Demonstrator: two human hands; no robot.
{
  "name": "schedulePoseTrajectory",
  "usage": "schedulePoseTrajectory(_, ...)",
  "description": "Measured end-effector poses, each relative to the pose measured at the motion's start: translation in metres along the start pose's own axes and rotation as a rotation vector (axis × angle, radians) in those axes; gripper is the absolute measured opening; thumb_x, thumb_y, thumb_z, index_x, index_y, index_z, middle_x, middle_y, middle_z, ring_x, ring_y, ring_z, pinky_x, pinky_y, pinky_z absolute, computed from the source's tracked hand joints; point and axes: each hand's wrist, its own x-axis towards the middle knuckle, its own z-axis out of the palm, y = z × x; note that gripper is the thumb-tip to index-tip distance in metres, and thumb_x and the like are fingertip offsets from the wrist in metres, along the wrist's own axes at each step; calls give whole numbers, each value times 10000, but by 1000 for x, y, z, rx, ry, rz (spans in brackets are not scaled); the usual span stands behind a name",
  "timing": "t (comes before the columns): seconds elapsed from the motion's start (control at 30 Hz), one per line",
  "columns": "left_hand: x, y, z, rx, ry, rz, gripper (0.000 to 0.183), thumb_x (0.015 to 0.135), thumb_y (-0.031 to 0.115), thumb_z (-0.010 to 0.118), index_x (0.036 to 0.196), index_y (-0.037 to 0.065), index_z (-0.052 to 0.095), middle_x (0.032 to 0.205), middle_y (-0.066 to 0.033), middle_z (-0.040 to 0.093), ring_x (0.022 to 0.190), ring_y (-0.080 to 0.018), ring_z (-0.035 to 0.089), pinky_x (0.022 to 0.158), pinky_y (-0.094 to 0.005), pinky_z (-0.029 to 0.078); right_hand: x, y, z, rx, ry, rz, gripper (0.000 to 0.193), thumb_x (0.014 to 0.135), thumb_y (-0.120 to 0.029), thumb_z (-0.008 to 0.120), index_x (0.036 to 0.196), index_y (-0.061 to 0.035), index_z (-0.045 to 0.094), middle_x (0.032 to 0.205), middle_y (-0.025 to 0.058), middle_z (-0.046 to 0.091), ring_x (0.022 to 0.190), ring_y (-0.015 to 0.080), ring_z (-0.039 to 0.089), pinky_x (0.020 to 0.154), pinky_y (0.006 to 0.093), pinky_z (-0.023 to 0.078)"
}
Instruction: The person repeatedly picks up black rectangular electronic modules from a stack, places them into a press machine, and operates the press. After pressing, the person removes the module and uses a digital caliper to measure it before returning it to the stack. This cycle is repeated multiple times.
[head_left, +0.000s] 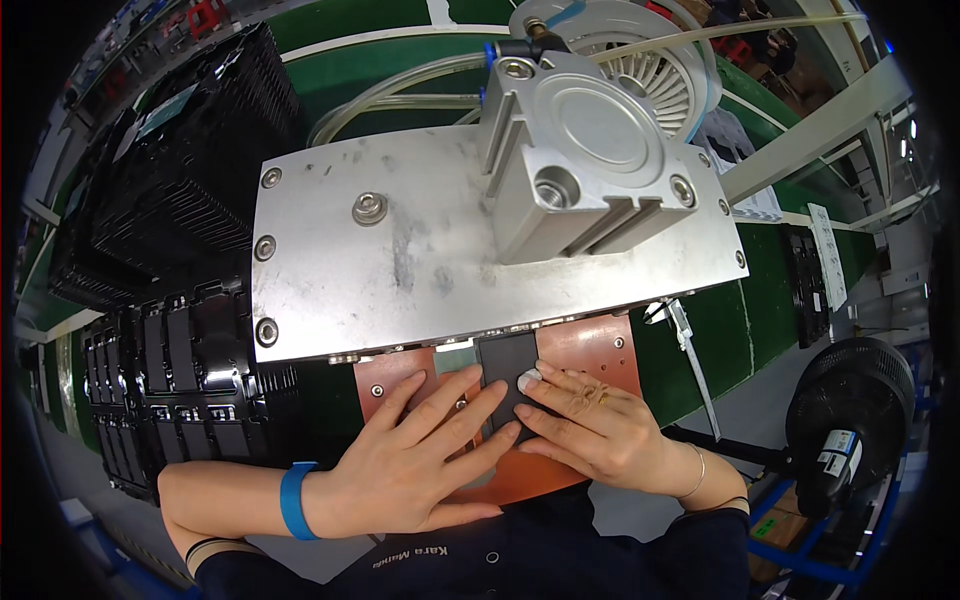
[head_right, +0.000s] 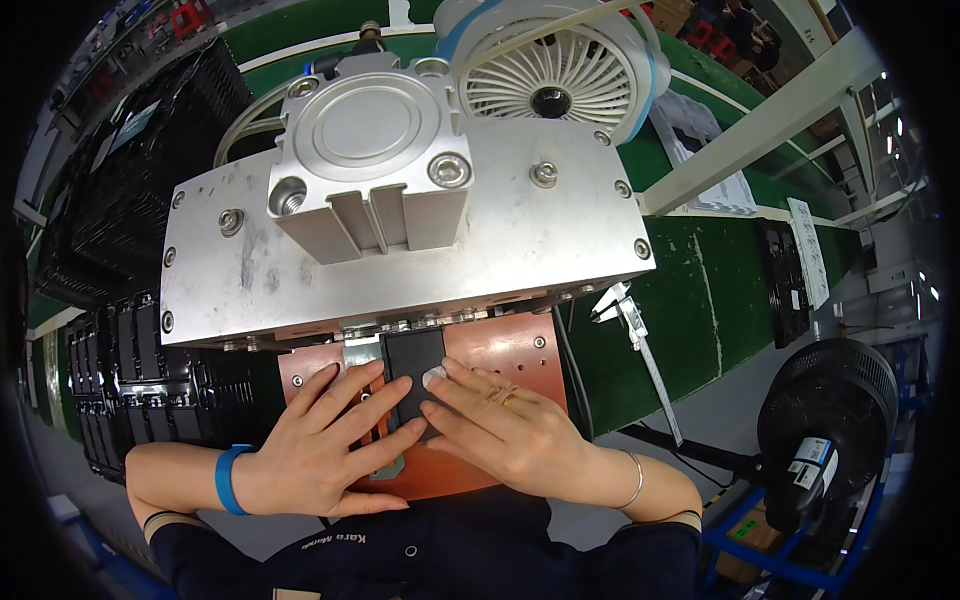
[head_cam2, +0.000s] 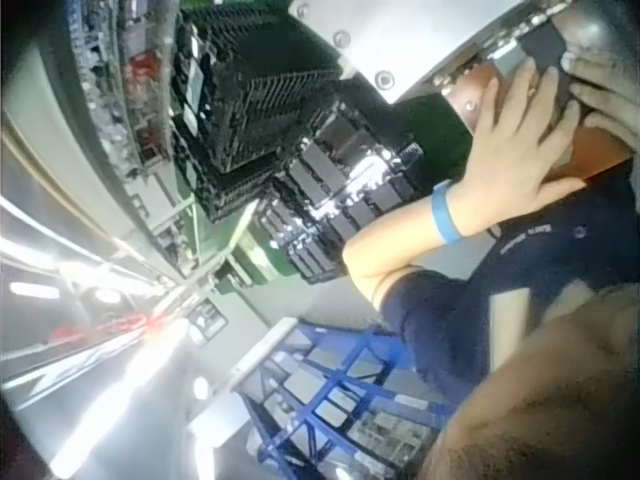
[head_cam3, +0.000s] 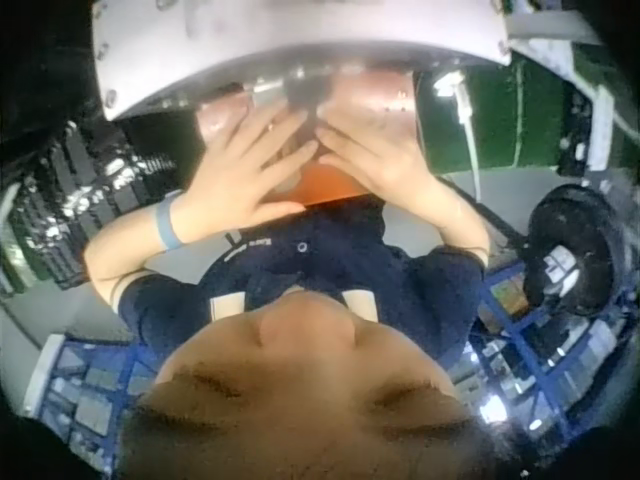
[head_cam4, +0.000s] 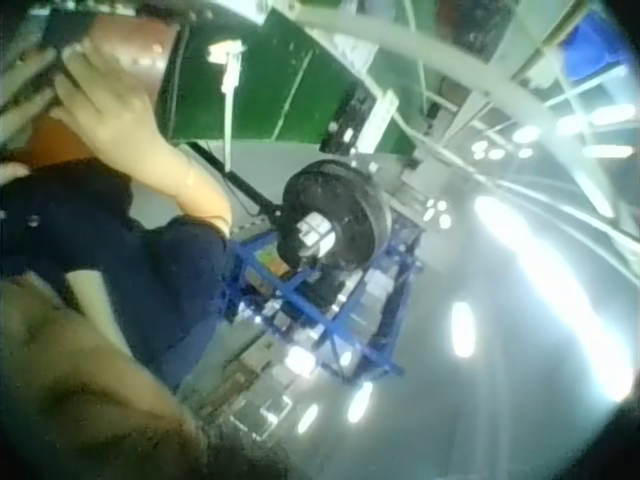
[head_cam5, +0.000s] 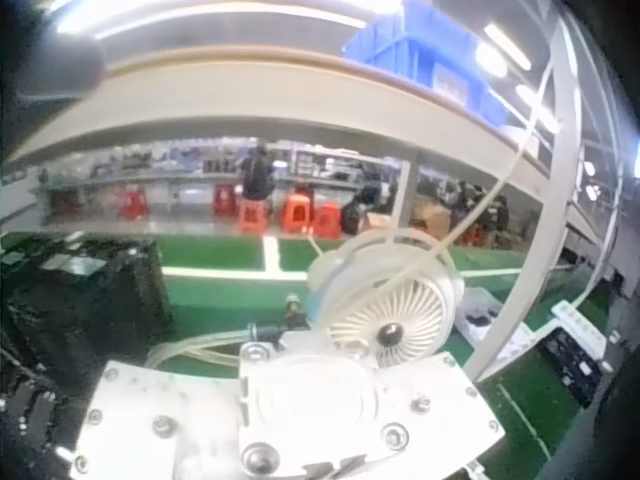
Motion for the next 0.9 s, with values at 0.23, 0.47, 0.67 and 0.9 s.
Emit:
schedulePoseTrajectory(0.23, 0, 2, -2, -50, -16, -23, 623, 878, 583, 538, 1312, 136, 531, 1444, -168, 422, 1375, -335, 348, 1085, -527, 255, 1, -2, 0, -21, -7, 4, 323, 757, -162, 778, 998, 34, 688, 1139, 188, 648, 1105, 331, 631, 907, 396, 556)
schedulePoseTrajectory(0.47, -1, 2, -1, -23, 4, -12, 589, 856, 578, 571, 1257, 146, 573, 1434, -168, 433, 1352, -352, 368, 1058, -535, 301, 1, -10, 0, -50, -30, 50, 280, 782, -129, 753, 1006, 24, 683, 1140, 186, 650, 1097, 339, 634, 890, 400, 557)
schedulePoseTrajectory(0.67, -1, -3, 1, -8, 25, 22, 570, 815, 577, 625, 1216, 172, 619, 1423, -173, 445, 1318, -383, 400, 1022, -534, 352, 7, -39, -17, 572, -116, 408, 407, 868, 55, 573, 1258, -33, 498, 1440, 167, 397, 1385, 308, 367, 1048, 419, 433)
schedulePoseTrajectory(0.9, 5, -1, -6, -67, 124, 73, 558, 824, 445, 676, 1258, 110, 572, 1363, -151, 485, 1273, -340, 446, 976, -455, 410, 11, -14, -19, 1318, 160, 917, 352, 896, 13, 616, 1194, -62, 443, 1180, 50, 523, 1106, 132, 567, 920, 283, 478)
